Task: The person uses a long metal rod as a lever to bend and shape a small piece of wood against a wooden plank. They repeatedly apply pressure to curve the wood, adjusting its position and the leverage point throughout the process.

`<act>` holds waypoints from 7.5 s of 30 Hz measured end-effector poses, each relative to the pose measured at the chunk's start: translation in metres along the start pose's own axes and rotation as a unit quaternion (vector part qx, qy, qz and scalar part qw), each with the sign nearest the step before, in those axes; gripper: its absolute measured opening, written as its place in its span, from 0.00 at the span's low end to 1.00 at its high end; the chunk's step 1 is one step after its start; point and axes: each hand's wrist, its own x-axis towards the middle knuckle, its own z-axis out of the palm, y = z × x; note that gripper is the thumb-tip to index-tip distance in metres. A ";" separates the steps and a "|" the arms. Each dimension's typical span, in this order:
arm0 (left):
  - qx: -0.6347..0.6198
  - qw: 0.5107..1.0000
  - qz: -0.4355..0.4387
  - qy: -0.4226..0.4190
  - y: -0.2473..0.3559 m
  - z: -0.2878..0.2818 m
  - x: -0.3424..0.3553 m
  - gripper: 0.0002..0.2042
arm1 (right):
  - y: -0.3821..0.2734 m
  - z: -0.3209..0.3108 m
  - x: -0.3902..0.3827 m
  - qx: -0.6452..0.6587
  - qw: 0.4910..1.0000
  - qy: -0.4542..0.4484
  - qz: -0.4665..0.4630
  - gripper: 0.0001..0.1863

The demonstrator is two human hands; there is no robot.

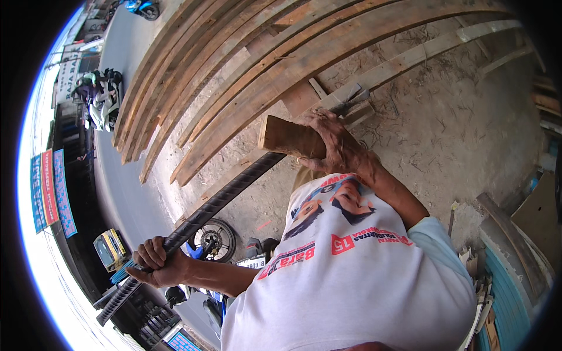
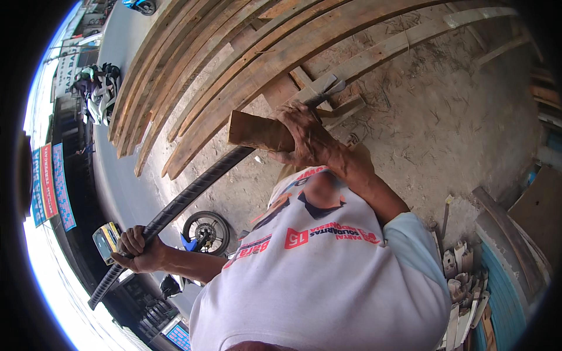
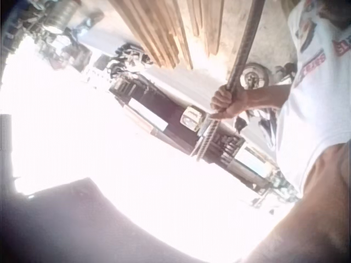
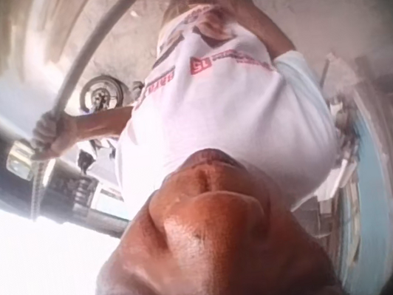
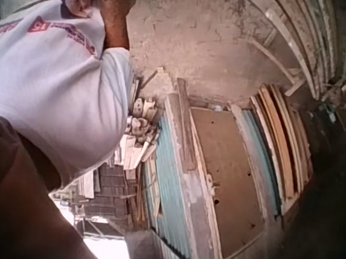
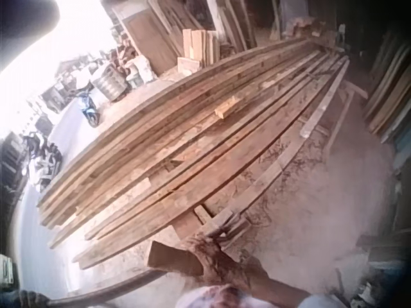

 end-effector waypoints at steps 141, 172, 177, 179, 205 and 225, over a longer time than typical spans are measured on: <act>-0.138 0.986 -0.080 0.053 -0.054 -0.176 0.036 0.24 | -0.080 0.052 -0.106 -0.125 0.874 0.108 0.457 0.33; -0.140 0.882 -0.163 -0.418 -0.036 -0.045 0.168 0.19 | -0.030 0.113 -0.019 -0.157 0.856 0.037 0.491 0.38; -0.170 0.915 -0.099 -0.352 -0.043 -0.051 0.145 0.16 | -0.029 0.108 -0.021 -0.140 0.847 0.042 0.510 0.40; -0.168 0.918 -0.074 -0.352 -0.039 -0.047 0.148 0.16 | -0.035 0.111 -0.004 -0.108 0.852 0.045 0.511 0.42; -0.114 0.961 -0.065 -0.243 -0.022 -0.096 0.132 0.17 | -0.023 0.110 -0.015 -0.149 0.845 0.019 0.513 0.39; -0.067 0.990 -0.028 -0.119 -0.005 -0.169 0.083 0.09 | -0.022 0.104 -0.022 -0.217 0.853 0.003 0.474 0.37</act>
